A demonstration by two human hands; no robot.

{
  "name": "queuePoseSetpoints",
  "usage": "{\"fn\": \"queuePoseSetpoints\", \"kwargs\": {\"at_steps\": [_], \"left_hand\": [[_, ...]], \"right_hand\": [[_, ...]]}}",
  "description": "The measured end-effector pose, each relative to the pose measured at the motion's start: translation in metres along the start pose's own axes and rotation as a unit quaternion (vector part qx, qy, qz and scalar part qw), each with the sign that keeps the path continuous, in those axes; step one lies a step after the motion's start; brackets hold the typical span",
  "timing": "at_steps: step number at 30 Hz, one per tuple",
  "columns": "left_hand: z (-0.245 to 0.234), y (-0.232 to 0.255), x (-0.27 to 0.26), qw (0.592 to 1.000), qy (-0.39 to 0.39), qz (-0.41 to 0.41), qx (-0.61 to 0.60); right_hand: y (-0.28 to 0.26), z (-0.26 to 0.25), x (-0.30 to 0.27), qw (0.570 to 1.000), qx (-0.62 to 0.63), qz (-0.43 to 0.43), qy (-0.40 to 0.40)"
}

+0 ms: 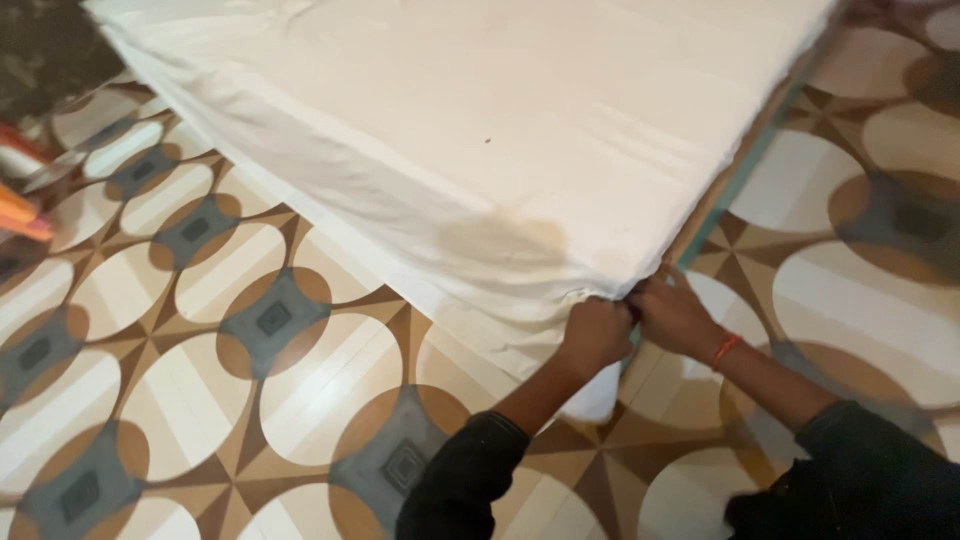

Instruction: The person tucks a white fitted sheet under the mattress of a single bed. They work along the side and corner edges, pulling and smoothing the fabric to secure it around the mattress.

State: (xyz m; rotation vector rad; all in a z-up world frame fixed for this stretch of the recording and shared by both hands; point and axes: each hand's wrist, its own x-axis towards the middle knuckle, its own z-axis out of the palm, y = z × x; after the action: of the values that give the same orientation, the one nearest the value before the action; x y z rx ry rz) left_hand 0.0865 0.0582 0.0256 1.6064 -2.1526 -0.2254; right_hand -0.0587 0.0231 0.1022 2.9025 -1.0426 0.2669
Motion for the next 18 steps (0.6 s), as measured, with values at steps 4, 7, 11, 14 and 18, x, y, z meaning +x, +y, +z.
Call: {"fn": "queuePoseSetpoints", "kwargs": {"at_steps": [4, 7, 11, 14, 18], "left_hand": [[0.020, -0.001, -0.036, 0.974, 0.173, 0.007, -0.148], [0.043, 0.019, -0.074, 0.955, 0.141, -0.008, -0.262], [0.082, 0.029, -0.151, 0.947, -0.024, 0.038, -0.318], [0.116, 0.007, -0.155, 0.952, -0.113, -0.017, -0.283], [0.146, -0.032, -0.139, 0.948, -0.060, -0.163, -0.266]], "right_hand": [[-0.017, 0.015, -0.012, 0.989, -0.017, 0.127, -0.078], [-0.027, 0.025, -0.018, 0.987, -0.004, 0.160, -0.027], [-0.048, 0.042, -0.026, 0.980, -0.079, 0.176, 0.048], [-0.065, 0.052, -0.028, 0.964, -0.067, 0.246, 0.083], [-0.084, 0.063, -0.027, 0.946, -0.047, 0.308, 0.092]]}}
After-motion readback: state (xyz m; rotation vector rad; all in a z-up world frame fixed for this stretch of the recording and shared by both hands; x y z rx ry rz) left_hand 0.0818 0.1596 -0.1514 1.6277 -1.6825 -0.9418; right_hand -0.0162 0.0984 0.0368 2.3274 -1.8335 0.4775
